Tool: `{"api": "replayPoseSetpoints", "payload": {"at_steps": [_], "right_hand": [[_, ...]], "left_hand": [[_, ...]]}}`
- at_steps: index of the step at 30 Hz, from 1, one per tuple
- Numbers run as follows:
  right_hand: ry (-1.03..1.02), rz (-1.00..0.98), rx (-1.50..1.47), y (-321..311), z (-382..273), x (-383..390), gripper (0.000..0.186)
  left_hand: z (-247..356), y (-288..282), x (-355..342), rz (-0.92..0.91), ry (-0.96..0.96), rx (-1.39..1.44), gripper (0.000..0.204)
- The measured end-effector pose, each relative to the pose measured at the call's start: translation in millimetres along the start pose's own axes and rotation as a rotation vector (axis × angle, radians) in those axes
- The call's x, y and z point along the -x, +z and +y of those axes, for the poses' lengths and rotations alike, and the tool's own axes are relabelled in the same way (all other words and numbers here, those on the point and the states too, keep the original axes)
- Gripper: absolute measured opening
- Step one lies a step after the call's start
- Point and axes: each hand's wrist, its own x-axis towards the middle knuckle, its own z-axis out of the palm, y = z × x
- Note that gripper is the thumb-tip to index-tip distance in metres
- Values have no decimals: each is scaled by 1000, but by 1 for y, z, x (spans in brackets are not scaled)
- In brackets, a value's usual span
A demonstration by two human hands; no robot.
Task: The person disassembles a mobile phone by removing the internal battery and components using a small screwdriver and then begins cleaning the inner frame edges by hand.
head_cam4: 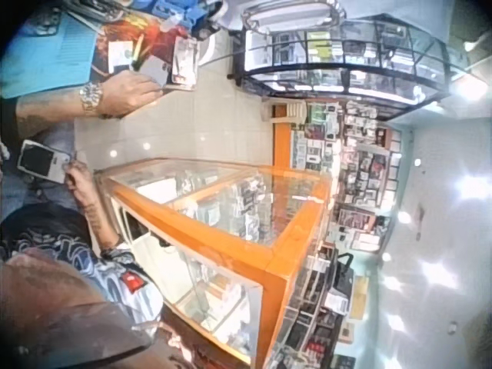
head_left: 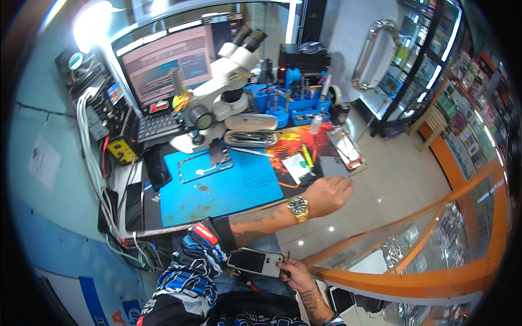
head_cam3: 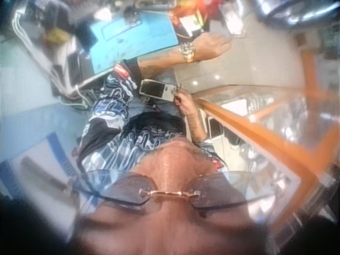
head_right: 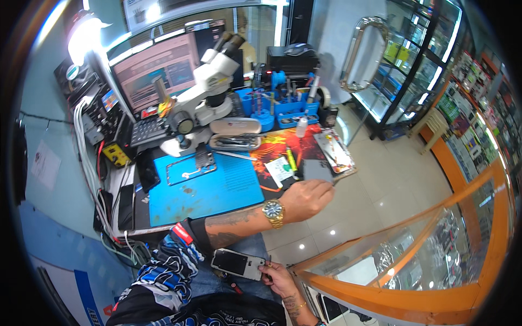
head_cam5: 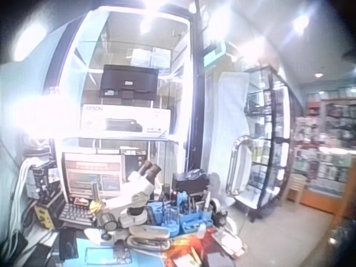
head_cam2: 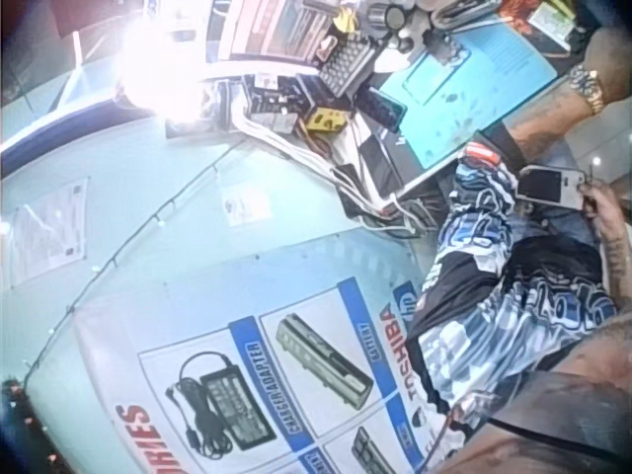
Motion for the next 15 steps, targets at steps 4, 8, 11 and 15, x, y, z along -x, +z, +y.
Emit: {"api": "replayPoseSetpoints", "payload": {"at_steps": [4,8,11,15], "right_hand": [[-2,32,-14,0,3,0,8],[18,11,19,4,1,-2,8],[37,23,39,12,-3,-2,9],[54,-6,60,15,-1,-7,9]], "left_hand": [[22,-40,-5,185,51,99,28],[30,-83,11,271,82,-8,29],[24,-108,37,176,-22,-145,30],[25,-134,54,114,-138,-338,32]]}}
